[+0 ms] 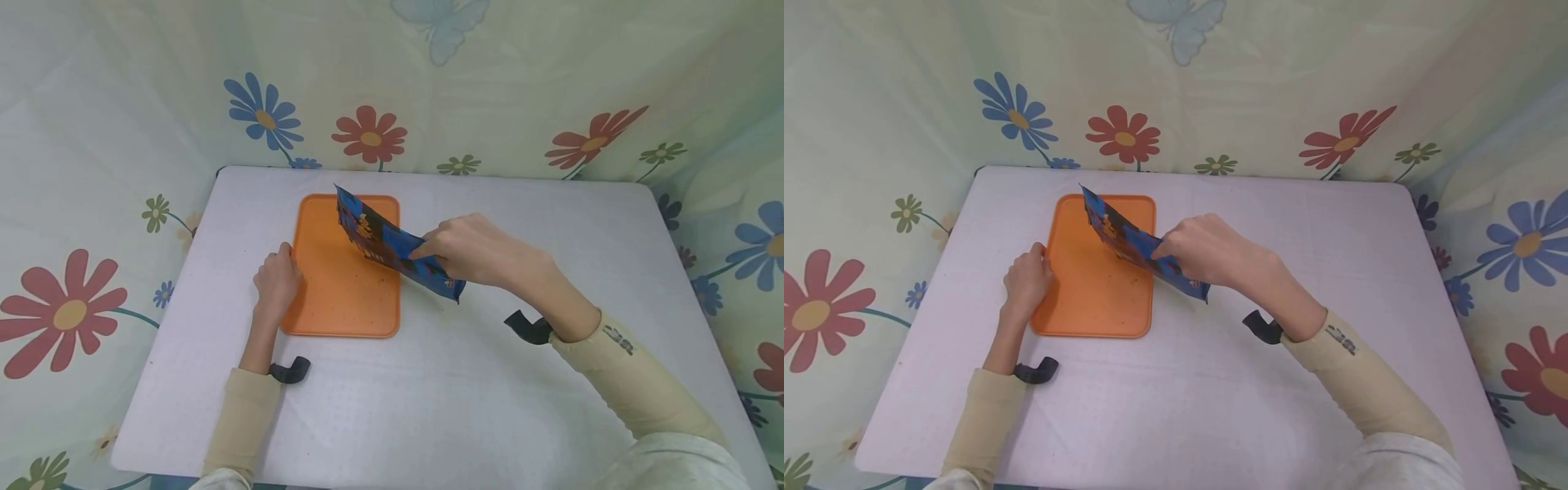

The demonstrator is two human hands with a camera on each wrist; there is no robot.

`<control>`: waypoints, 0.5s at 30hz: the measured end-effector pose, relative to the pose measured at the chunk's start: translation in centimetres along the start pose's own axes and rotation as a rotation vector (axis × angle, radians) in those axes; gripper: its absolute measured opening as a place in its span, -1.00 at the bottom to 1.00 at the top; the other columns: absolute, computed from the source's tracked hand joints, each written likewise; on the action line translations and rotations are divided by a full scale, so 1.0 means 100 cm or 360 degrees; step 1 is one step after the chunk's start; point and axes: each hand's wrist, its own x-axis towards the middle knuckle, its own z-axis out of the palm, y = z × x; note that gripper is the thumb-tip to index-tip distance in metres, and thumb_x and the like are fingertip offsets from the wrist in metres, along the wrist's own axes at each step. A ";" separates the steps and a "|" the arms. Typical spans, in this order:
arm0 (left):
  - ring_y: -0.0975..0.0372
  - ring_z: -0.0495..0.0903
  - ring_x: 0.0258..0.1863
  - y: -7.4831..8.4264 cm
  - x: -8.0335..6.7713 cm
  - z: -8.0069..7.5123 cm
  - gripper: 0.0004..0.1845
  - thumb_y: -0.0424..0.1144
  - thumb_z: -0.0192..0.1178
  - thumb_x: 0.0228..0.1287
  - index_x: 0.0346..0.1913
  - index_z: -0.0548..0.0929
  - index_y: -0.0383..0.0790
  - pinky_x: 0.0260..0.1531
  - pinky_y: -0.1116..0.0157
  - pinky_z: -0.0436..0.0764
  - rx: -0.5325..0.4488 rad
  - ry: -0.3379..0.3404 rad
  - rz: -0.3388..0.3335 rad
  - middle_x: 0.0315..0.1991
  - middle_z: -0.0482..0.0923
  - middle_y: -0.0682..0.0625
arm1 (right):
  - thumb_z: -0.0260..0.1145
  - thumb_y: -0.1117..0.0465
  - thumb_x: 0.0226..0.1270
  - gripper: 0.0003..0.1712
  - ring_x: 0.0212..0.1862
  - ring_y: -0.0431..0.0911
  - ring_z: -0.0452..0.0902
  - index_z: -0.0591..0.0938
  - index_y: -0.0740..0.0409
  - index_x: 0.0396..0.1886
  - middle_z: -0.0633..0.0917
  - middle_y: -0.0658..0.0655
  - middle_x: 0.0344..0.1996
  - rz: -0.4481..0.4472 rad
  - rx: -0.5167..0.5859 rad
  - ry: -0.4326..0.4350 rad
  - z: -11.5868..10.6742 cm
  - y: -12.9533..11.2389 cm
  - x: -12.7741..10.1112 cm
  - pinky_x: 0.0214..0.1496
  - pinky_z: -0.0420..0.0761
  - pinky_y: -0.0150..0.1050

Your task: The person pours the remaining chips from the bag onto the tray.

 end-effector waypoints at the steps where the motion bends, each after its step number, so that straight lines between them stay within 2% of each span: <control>1: 0.02 0.47 -0.52 0.000 0.000 0.000 -0.76 -0.38 0.00 0.53 0.08 0.54 -0.45 -0.59 0.17 0.39 0.0002 -0.0002 -0.0003 -0.39 0.55 -0.29 | 0.31 0.51 0.29 -0.58 -0.51 -0.13 0.41 0.82 0.04 0.01 0.77 0.07 -0.40 -0.0005 0.0001 0.0002 0.000 0.000 0.000 -0.57 0.24 -0.38; 9: 0.01 0.46 -0.54 0.000 -0.001 -0.001 -0.77 -0.40 -0.01 0.52 0.08 0.54 -0.46 -0.60 0.15 0.39 0.0003 0.0002 -0.0002 -0.41 0.55 -0.30 | 0.42 0.46 0.23 -0.62 -0.41 -0.11 0.54 0.83 0.02 -0.02 0.79 0.03 -0.38 -0.0043 -0.0063 0.0076 -0.003 -0.001 0.000 -0.53 0.46 -0.36; 15: -0.01 0.50 -0.51 0.000 -0.001 -0.001 -0.76 -0.38 0.01 0.53 0.09 0.54 -0.45 -0.58 0.12 0.42 0.0001 0.0001 -0.0005 -0.38 0.56 -0.30 | 0.43 0.46 0.22 -0.62 -0.44 -0.11 0.50 0.83 0.02 -0.02 0.78 0.02 -0.41 -0.0061 -0.0073 0.0093 -0.005 -0.001 0.001 -0.55 0.42 -0.36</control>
